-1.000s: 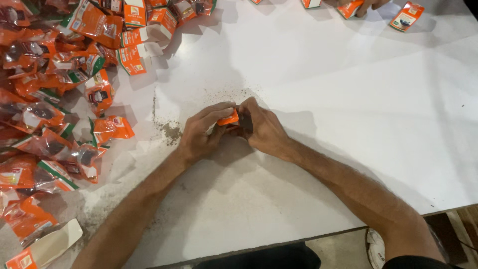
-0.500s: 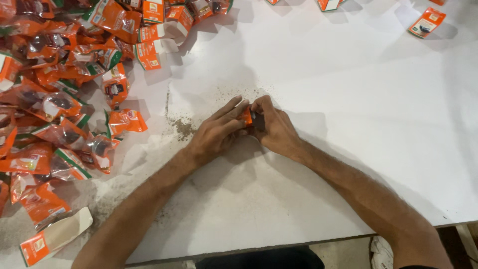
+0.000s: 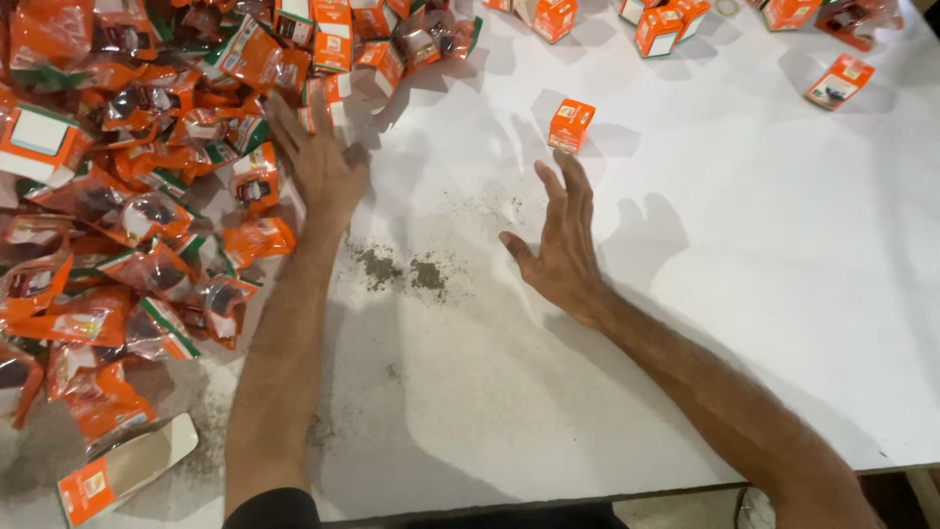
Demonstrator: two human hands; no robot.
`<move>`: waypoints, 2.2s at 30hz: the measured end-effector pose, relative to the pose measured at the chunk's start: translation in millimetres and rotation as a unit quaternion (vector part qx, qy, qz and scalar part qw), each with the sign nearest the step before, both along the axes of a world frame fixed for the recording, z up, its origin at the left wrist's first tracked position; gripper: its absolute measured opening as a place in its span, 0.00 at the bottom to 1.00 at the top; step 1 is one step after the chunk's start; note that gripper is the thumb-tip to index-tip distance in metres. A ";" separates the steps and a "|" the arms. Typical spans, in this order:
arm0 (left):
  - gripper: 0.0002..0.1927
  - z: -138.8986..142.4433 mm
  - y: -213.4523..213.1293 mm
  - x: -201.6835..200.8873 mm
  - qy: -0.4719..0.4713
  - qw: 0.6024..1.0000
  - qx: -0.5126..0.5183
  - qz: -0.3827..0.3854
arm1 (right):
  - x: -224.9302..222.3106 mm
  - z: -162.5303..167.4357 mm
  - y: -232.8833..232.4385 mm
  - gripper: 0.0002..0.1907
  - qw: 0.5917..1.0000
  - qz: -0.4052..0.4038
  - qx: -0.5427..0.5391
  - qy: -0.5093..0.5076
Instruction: The person folds small orange cardboard boxes at a white table, pressing the flaps closed by hand and placing each finished box onto a growing stack. They repeatedly take flattened or open boxes from a large pile of packaged goods on the left, fold them, and add them to the stack on the right.
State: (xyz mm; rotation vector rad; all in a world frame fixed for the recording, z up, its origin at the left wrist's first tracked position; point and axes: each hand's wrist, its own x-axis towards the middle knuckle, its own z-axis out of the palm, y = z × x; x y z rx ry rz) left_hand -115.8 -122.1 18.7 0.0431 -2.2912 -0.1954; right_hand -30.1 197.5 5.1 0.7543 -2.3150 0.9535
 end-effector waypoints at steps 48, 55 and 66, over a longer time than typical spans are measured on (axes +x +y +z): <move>0.17 13.8 36.4 145.2 -0.153 0.900 0.249 -0.324 | 7.1 -13.3 9.7 0.42 0.980 0.149 0.105 -0.076; 0.14 2.1 105.8 143.5 0.096 0.846 0.086 -0.518 | 5.5 -4.2 11.4 0.30 0.971 0.220 0.090 -0.037; 0.30 3.5 95.3 124.8 0.026 0.888 -0.041 -0.456 | 6.3 9.1 9.2 0.33 0.974 0.209 0.050 -0.074</move>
